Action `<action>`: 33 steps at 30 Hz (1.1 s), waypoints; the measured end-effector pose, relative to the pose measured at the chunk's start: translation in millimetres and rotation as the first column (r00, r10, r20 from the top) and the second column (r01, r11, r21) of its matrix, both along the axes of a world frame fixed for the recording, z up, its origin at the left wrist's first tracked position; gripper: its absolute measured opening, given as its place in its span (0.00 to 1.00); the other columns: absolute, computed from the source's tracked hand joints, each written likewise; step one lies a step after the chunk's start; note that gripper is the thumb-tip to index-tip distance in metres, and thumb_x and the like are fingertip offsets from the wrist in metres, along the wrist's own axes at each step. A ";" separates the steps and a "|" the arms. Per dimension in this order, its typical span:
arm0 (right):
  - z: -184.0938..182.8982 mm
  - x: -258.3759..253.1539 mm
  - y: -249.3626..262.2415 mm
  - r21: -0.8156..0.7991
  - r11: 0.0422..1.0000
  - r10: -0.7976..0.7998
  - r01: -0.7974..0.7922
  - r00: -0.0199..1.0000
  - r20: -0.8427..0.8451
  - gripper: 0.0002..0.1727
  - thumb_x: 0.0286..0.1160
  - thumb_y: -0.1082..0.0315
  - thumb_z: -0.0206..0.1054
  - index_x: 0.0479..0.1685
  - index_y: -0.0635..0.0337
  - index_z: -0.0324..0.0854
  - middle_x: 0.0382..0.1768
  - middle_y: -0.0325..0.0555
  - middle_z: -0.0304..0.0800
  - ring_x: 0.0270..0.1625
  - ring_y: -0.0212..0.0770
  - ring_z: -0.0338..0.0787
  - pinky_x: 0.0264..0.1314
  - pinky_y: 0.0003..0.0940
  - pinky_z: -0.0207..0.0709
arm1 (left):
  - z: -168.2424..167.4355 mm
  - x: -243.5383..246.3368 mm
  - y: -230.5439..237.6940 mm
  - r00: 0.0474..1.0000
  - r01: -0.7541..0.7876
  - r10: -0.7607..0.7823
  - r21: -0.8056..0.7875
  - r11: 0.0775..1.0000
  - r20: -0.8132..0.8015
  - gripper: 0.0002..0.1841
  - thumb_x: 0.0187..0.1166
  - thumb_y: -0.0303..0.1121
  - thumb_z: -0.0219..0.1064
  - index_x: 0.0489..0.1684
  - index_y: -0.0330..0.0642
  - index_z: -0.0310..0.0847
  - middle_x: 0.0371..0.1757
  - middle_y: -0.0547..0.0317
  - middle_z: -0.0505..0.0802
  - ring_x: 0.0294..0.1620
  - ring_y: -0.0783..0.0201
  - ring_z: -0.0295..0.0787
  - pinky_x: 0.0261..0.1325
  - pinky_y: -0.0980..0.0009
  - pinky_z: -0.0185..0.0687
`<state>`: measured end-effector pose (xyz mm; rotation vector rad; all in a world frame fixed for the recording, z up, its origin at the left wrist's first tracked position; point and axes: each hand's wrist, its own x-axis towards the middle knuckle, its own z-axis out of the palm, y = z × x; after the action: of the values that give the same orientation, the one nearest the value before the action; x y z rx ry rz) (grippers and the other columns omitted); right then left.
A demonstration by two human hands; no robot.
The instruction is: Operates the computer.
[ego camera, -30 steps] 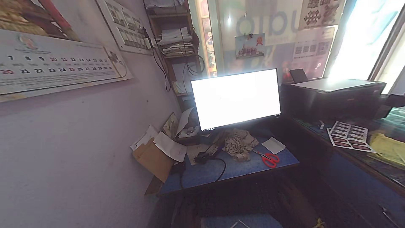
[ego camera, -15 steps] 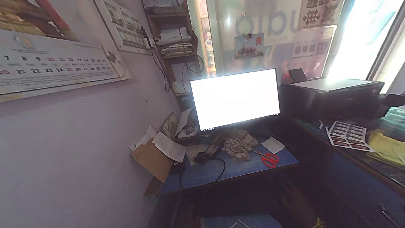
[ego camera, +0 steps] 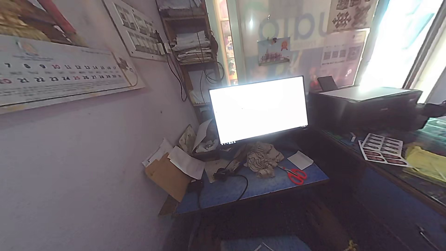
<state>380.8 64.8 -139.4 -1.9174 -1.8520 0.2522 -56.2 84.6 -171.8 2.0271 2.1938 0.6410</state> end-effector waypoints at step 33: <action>0.0 1.1 -0.4 0.004 1.000 0.006 -0.006 0.999 -0.034 0.30 0.85 0.55 0.60 0.84 0.56 0.73 0.85 0.60 0.69 0.87 0.59 0.70 0.89 0.54 0.63 | 4.0 1.7 -3.5 1.000 0.001 -0.002 -0.019 1.000 -0.017 0.26 0.82 0.41 0.57 0.74 0.34 0.79 0.81 0.30 0.77 0.86 0.34 0.68 0.87 0.40 0.59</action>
<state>382.0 64.4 -139.4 -1.8932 -1.8353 0.2811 -54.5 81.1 -167.8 2.0327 2.1992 0.6025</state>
